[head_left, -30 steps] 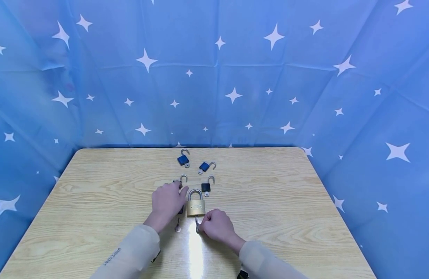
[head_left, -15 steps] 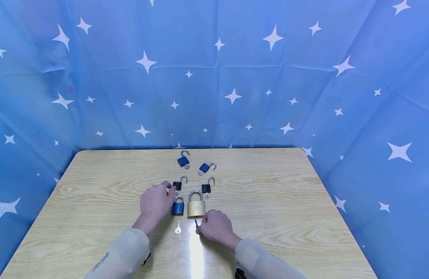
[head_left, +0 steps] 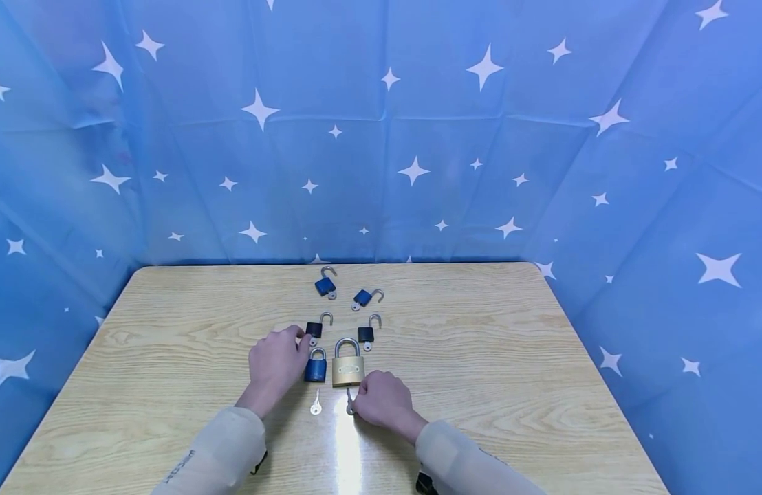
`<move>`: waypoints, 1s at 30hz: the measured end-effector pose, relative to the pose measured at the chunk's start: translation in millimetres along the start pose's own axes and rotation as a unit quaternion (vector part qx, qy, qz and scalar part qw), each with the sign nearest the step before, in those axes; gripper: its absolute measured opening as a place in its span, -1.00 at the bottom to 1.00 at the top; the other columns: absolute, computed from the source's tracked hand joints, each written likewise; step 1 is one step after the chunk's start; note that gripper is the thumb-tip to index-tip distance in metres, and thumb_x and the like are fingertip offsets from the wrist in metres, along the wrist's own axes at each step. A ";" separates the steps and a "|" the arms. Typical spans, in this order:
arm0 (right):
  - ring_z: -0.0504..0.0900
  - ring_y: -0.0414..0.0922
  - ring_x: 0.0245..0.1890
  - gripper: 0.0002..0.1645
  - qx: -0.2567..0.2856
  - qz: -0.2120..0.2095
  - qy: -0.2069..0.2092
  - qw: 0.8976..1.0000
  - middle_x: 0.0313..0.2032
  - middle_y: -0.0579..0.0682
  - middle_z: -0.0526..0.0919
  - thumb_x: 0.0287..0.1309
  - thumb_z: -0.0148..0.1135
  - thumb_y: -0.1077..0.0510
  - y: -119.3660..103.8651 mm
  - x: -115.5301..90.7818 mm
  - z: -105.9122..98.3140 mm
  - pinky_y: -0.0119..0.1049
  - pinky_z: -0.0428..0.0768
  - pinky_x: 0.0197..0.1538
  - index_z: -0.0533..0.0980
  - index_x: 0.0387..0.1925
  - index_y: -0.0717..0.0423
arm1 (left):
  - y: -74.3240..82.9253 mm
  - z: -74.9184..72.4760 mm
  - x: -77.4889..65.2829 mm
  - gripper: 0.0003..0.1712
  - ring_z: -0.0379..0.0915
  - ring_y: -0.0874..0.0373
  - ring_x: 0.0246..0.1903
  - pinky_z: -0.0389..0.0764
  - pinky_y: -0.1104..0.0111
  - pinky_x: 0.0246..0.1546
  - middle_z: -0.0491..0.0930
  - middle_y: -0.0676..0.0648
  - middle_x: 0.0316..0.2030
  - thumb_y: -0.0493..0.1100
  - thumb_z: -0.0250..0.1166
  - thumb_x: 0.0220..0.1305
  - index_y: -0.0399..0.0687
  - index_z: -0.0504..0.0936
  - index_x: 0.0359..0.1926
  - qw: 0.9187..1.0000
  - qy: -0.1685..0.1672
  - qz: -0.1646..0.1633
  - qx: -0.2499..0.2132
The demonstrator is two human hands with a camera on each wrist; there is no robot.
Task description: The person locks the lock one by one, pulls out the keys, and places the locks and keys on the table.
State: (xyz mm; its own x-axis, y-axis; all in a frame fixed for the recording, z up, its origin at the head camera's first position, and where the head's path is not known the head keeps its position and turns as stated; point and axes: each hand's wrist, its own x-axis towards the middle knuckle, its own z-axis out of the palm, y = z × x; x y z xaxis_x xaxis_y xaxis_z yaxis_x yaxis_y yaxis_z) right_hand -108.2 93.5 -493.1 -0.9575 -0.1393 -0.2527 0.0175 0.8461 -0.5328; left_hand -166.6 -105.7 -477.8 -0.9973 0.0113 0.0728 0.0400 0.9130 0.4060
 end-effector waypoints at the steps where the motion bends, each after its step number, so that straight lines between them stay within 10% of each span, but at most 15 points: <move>1: 0.34 -0.21 -0.71 -0.62 0.000 0.000 0.000 1.000 -0.79 -0.22 0.34 -0.18 0.32 -0.01 -0.3 -0.1 -0.4 -0.33 0.24 -0.65 0.33 -0.85 -0.09 | 0.0 0.3 0.0 -0.67 0.32 0.09 -0.72 0.26 0.27 -0.74 0.48 0.00 -0.70 0.05 0.13 0.33 -0.05 0.66 -0.14 1.000 0.000 0.000 0.001; 15: 0.18 -0.24 -0.77 -0.75 -0.004 -0.019 0.005 1.000 -0.83 -0.24 0.16 -0.37 -0.03 0.24 -1.3 -2.2 -4.8 -0.37 0.07 -0.69 0.18 -0.87 -0.12 | -0.9 5.1 4.7 -0.68 0.31 0.11 -0.73 0.27 0.28 -0.75 0.49 0.00 -0.70 0.03 0.12 0.33 -0.07 0.65 -0.14 1.000 -0.010 -0.002 0.002; 30: 0.42 -0.18 -0.63 -0.81 -0.004 -0.053 0.033 0.998 -0.62 -0.15 0.49 0.01 0.14 0.17 16.7 29.7 -57.6 -0.30 0.36 -0.58 0.43 -0.65 -0.06 | 1.1 6.5 28.5 -0.68 0.47 0.02 -0.58 0.39 0.22 -0.68 0.68 -0.15 -0.36 0.02 0.20 0.29 -0.13 0.65 -0.16 0.999 -0.014 -0.006 0.029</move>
State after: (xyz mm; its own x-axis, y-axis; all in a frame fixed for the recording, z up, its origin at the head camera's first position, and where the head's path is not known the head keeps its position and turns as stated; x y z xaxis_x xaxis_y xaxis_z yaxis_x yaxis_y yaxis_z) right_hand -152.9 133.1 -463.0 -0.9705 -0.1946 -0.1420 -0.0868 0.8323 -0.5475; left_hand -195.4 -101.7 -481.1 -0.9991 0.0104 0.0423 0.0247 0.9355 0.3524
